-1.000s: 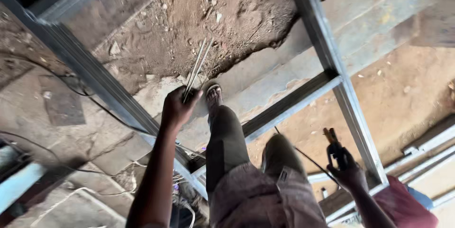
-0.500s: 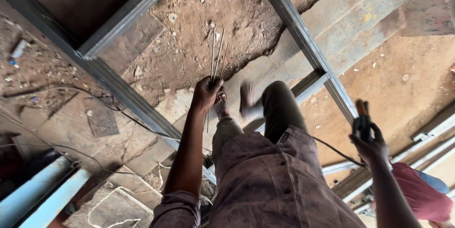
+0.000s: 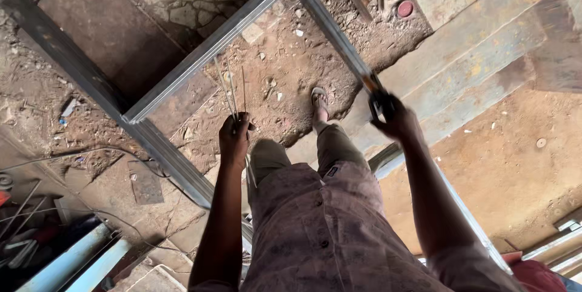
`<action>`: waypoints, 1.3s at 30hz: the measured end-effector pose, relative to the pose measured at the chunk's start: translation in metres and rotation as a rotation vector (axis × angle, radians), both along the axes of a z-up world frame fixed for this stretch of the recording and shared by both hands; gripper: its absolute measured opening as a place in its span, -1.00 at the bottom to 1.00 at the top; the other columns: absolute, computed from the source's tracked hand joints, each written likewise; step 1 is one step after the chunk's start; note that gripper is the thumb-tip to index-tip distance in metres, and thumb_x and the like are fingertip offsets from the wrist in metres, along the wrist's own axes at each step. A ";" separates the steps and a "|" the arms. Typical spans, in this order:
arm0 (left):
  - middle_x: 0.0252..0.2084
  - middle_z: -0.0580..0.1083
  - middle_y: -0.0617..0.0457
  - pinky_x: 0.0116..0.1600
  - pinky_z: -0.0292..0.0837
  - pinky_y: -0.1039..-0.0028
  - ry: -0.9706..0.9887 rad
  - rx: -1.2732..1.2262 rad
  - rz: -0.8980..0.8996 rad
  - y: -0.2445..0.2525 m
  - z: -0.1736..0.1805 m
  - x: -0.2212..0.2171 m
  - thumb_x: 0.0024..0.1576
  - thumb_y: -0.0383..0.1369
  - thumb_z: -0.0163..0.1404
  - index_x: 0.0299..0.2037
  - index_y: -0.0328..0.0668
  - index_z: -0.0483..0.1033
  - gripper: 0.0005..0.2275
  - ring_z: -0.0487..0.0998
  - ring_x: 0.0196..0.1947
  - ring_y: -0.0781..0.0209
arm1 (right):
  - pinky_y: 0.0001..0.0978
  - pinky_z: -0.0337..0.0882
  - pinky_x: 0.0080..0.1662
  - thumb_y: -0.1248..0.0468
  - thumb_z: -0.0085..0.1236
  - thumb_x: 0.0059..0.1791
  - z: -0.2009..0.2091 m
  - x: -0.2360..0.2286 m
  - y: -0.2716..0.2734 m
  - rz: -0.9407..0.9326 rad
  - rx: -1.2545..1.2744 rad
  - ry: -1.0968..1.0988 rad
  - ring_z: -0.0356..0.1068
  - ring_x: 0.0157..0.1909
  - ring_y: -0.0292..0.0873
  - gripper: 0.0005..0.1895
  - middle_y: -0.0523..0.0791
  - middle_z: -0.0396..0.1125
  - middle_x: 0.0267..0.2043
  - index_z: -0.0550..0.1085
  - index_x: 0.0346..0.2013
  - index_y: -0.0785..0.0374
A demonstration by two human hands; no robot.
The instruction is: The person welds a metal frame using an electrode holder and filler rods. They apply the welding arc to create joints along the seams of the frame while holding additional rods.
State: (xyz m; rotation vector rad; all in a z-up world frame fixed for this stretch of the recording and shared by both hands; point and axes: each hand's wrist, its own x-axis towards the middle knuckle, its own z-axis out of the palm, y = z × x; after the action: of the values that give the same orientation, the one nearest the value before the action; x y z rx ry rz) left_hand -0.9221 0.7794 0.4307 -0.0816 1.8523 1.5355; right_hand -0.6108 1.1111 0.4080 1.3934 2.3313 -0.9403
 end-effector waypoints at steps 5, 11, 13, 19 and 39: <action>-0.50 0.40 0.17 -0.53 0.11 0.60 -0.049 0.030 0.031 0.047 -0.001 -0.020 0.28 -0.23 0.15 -0.18 -0.18 0.58 -0.82 0.28 -0.60 0.49 | -0.06 0.54 -0.02 0.01 0.43 -0.21 0.050 -0.127 0.087 0.343 0.245 0.185 0.48 -0.05 0.16 -0.15 0.03 0.37 0.23 0.30 0.30 0.12; -0.33 0.54 0.23 -0.51 0.29 0.62 -0.247 0.137 0.002 0.121 -0.029 -0.060 0.12 -0.25 0.15 -0.14 -0.15 0.56 -0.79 0.55 -0.39 0.48 | -0.16 0.50 0.12 0.12 0.40 -0.18 0.077 -0.243 0.117 0.231 0.206 0.430 0.49 0.17 0.05 -0.11 0.03 0.41 0.23 0.25 0.41 0.04; -0.32 0.54 0.14 -0.31 0.40 0.61 -0.191 0.183 -0.079 0.134 -0.063 -0.075 0.22 -0.24 0.14 -0.10 -0.23 0.57 -0.79 0.54 -0.35 0.41 | -0.15 0.48 0.13 0.15 0.46 -0.17 0.050 -0.271 0.127 0.562 0.482 0.460 0.44 0.23 0.12 -0.11 0.16 0.34 0.37 0.27 0.41 0.06; -0.31 0.55 0.08 -0.18 0.54 0.48 -0.102 0.149 -0.050 0.197 -0.240 -0.114 0.27 -0.27 0.09 -0.15 -0.27 0.56 -0.81 0.58 -0.33 0.33 | -0.23 0.62 0.09 0.22 0.33 0.05 -0.130 -0.324 0.116 0.189 0.221 0.676 0.57 0.18 -0.04 -0.25 0.06 0.44 0.30 0.22 0.48 0.18; -0.25 0.61 0.10 -0.59 0.09 0.57 0.062 0.113 0.117 0.392 -0.505 -0.178 0.33 -0.22 -0.17 -0.15 -0.18 0.38 -0.80 0.15 -0.66 0.47 | -0.13 0.51 0.16 -0.04 0.37 -0.04 -0.439 -0.409 0.184 0.207 0.256 0.488 0.48 0.17 0.10 -0.11 0.08 0.44 0.21 0.17 0.46 0.15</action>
State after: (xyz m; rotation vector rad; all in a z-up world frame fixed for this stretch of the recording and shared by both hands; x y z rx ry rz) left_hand -1.1002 1.1712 -0.0746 -0.0920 1.8324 1.7383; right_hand -1.0201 1.2952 -0.0306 1.0591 2.9796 -1.0388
